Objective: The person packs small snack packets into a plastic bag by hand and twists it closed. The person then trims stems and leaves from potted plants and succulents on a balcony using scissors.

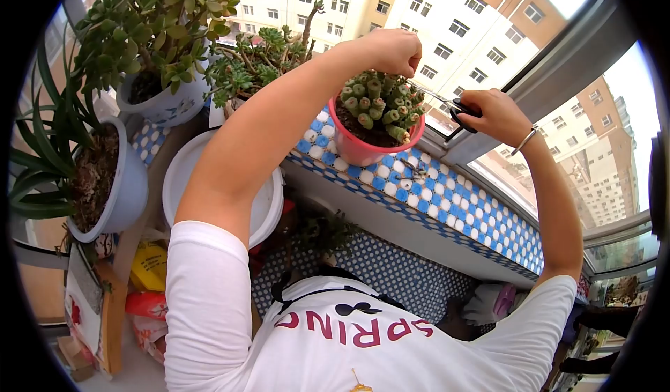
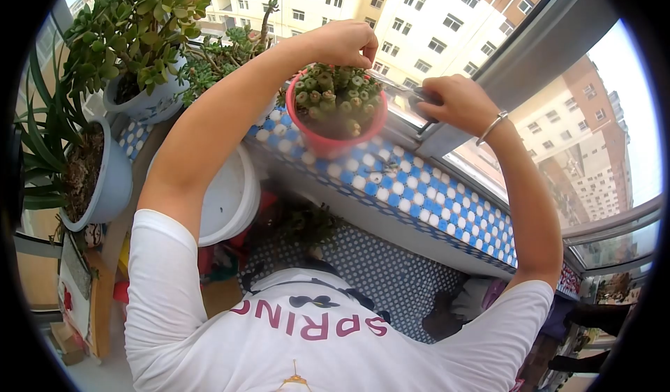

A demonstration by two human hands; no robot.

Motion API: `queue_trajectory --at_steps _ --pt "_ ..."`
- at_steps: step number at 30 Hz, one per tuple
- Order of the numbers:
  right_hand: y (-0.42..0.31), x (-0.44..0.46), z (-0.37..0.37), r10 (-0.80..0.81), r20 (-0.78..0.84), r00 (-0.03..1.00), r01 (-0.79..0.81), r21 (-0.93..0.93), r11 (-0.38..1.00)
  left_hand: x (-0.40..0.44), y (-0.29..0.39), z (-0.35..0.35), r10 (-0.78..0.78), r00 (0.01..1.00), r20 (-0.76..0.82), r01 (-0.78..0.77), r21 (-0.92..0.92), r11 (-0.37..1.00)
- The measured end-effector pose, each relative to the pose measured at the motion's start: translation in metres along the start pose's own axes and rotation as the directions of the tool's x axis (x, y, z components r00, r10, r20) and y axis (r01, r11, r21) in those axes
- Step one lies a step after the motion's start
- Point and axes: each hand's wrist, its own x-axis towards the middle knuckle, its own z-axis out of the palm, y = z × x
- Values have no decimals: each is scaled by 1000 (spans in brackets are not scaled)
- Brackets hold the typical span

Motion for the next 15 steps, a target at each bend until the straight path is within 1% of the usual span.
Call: queue_trajectory --at_steps 1,4,7,10,13,15 --pt "2 -1 2 -22 -22 1000 22 1 1000 1 -2 0 13 1000 -11 -13 9 1000" --pt "0 1 -3 70 52 996 -71 29 997 1 -5 3 35 999 -27 -34 23 999" --pt "1 4 4 46 36 998 -49 88 995 2 -6 4 26 999 -24 -25 31 999" --pt "0 6 5 21 26 999 -23 86 996 1 -6 4 19 999 -42 -16 57 998" --pt "2 5 5 33 65 997 -37 65 997 0 -6 3 -1 998 -57 5 72 997" --pt "0 6 4 31 64 997 -37 106 994 -1 -5 4 -15 998 -57 18 62 998"
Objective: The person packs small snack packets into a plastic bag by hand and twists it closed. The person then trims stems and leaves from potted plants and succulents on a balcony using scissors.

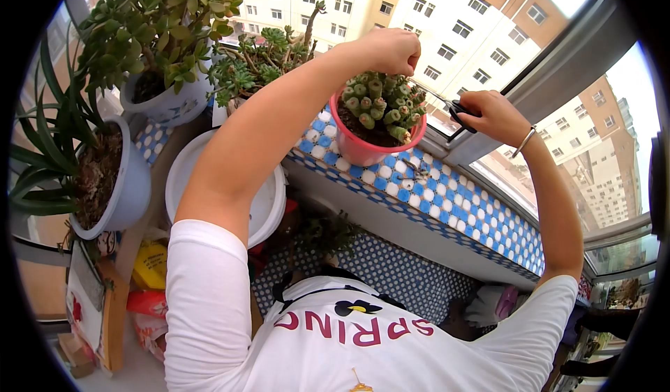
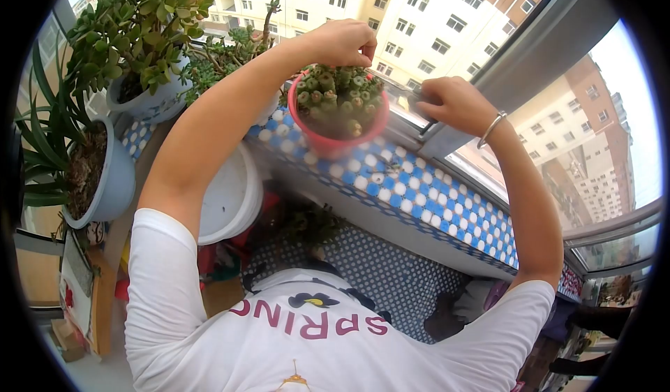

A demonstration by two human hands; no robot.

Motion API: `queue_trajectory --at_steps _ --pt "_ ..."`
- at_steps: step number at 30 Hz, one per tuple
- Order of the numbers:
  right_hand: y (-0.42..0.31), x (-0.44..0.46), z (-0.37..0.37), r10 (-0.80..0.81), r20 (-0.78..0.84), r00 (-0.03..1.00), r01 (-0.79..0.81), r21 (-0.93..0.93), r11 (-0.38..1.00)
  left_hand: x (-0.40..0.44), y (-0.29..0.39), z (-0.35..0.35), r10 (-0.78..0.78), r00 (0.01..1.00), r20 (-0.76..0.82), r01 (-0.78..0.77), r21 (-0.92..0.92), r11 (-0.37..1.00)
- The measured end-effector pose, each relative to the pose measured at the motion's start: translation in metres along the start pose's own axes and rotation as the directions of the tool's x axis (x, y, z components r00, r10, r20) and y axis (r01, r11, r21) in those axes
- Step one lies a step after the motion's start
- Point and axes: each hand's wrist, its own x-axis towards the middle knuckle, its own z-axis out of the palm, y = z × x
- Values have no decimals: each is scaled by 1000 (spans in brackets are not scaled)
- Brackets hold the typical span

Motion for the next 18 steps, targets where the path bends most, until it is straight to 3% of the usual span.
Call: queue_trajectory --at_steps 4,7,18 --pt "1 2 4 -15 -9 1000 16 68 998 -2 2 -3 -9 1000 4 9 26 1000" --pt "1 0 3 18 22 1000 -18 -1 1000 -3 1 -3 -11 1000 6 11 31 999" --pt "2 5 11 -74 -49 996 75 18 997 -3 6 -1 1 1000 -5 -1 63 998"
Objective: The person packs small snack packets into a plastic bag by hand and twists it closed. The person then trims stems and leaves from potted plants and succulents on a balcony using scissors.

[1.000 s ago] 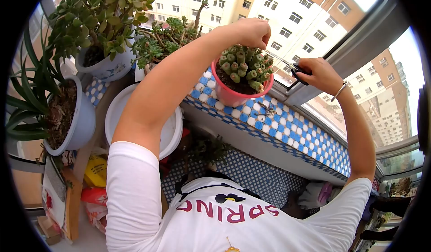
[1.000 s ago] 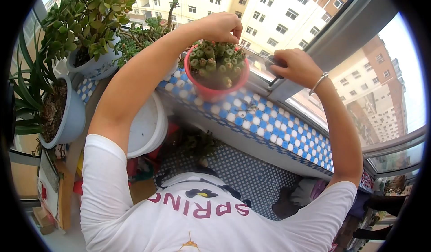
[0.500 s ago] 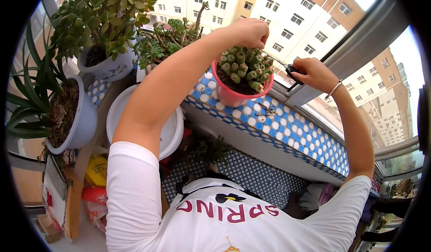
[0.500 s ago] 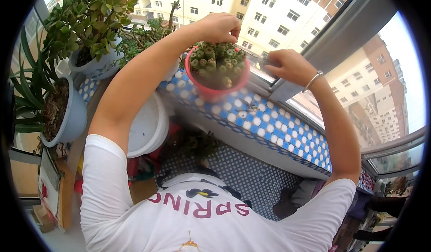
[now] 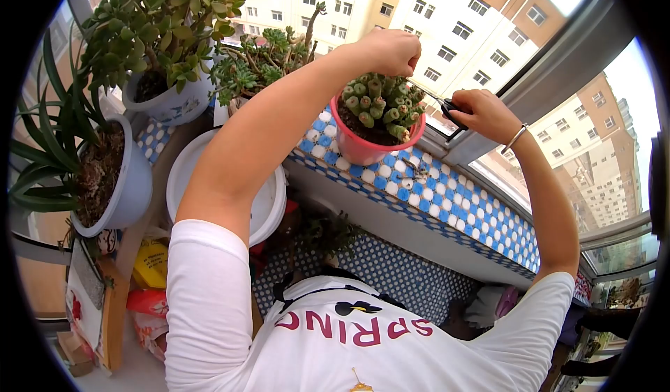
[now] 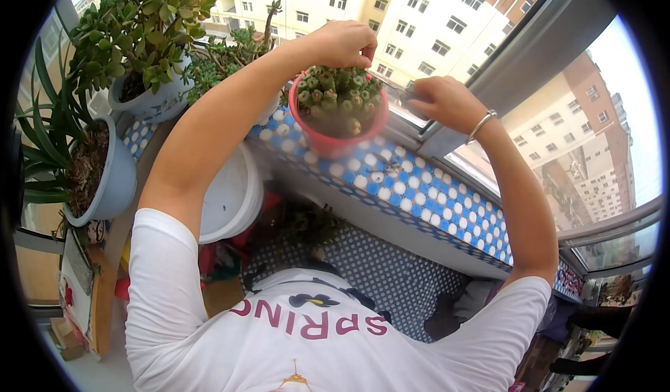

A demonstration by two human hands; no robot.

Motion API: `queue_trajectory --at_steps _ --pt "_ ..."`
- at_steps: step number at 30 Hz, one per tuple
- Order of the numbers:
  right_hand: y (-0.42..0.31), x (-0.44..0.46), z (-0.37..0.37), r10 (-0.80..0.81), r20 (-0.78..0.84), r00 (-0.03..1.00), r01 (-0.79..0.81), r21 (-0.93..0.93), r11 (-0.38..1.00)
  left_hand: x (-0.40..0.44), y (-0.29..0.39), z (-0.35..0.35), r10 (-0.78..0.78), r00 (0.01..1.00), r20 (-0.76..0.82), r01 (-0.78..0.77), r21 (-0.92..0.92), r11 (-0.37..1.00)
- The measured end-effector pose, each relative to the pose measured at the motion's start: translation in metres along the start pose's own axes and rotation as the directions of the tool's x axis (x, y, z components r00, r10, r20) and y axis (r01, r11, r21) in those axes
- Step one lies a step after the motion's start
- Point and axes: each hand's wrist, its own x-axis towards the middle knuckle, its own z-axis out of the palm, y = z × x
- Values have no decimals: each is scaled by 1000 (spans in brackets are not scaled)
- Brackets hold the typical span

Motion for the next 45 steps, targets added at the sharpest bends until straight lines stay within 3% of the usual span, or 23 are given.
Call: queue_trajectory --at_steps 3,6,9,12,14,17,19,27,36,41,45 --pt "-3 -2 0 -19 -45 999 17 -41 999 2 1 0 -14 1000 16 15 -10 1000" --pt "-6 -6 -4 11 -54 998 -16 -93 996 6 0 -6 -1 997 -82 -2 -42 999" --pt "-5 -9 -17 42 -92 995 -53 -128 990 10 -18 -35 -96 942 -320 12 -256 967" --pt "-2 -3 -26 27 -92 995 -43 -172 984 5 -28 -50 -129 984 -126 53 -487 872" --pt "-1 5 -27 -30 -108 994 9 -193 981 2 -25 -47 -90 996 -18 81 -287 954" --pt "-16 24 -38 109 50 993 -95 -229 969 6 -34 -28 -18 998 60 23 -83 996" --pt "-14 30 -39 86 45 995 -72 -259 963 6 -35 -24 -50 985 165 65 -86 994" --pt "-4 46 -35 -1 55 998 16 -262 965 10 -38 -18 -63 983 174 74 -59 996" --pt "-3 57 -34 -49 88 995 66 -194 979 10 -51 -16 -16 987 159 44 -172 984" --pt "-4 57 -31 -35 132 991 42 -51 998 11 -49 -18 -6 988 157 28 -142 989" --pt "-2 58 -28 -87 96 992 96 -87 992 13 -47 -19 18 984 179 4 -121 993"
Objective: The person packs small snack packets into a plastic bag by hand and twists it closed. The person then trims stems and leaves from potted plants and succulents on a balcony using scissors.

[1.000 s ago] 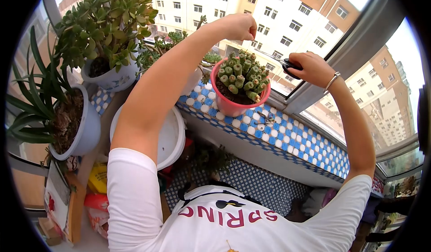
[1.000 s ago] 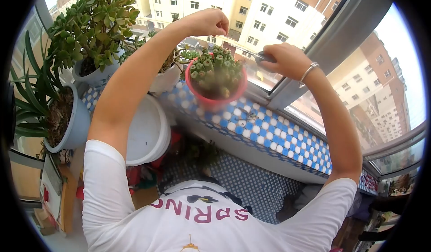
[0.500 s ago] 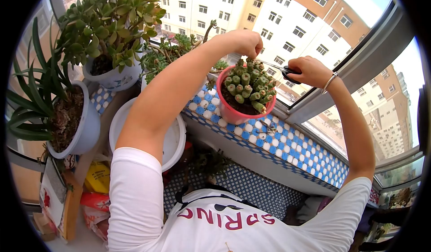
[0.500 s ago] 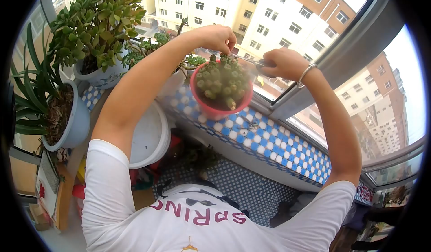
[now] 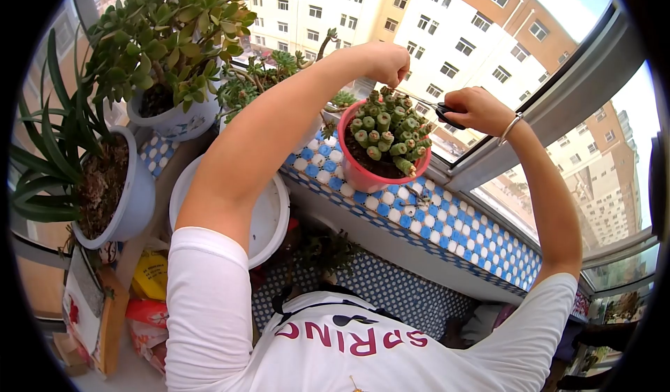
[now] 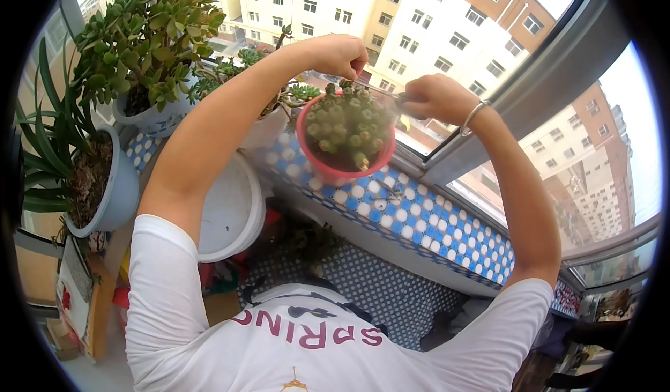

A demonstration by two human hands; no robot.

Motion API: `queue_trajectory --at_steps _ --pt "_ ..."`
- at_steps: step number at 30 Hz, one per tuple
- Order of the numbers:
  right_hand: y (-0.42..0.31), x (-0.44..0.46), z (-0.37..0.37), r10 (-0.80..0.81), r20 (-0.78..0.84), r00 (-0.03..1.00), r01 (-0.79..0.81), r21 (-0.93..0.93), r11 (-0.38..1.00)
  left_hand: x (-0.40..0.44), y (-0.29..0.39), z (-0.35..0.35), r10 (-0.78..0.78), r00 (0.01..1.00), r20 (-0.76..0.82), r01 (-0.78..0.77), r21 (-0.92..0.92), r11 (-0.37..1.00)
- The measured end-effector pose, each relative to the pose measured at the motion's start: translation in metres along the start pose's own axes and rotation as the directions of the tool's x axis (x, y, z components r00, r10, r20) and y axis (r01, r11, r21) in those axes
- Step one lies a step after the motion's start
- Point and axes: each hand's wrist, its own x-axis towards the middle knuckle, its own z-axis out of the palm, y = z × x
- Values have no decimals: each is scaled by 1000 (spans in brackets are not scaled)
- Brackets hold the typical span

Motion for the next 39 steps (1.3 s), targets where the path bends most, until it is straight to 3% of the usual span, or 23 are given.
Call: queue_trajectory --at_steps 6,9,13,17,20,29,39 --pt "-8 -3 -5 -12 -83 996 0 -141 990 -1 8 -4 44 997 -62 -45 -25 999" --pt "0 -20 -14 89 -161 983 -108 -114 988 4 6 -4 -165 984 -72 130 -349 928" --pt "9 -46 -8 99 -129 987 -119 -158 980 7 4 4 -126 991 48 132 -521 844" --pt "9 -50 7 84 -122 989 -103 -164 981 15 17 1 -107 986 127 142 -306 941" --pt "10 -45 10 100 -85 991 -114 -179 977 12 19 -2 -25 993 113 50 -221 974" --pt "14 -38 16 20 -153 988 -45 -161 986 16 10 0 -53 992 114 76 -211 974" --pt "13 -38 16 86 -93 992 -97 -129 987 16 19 0 -104 991 84 112 -95 989"
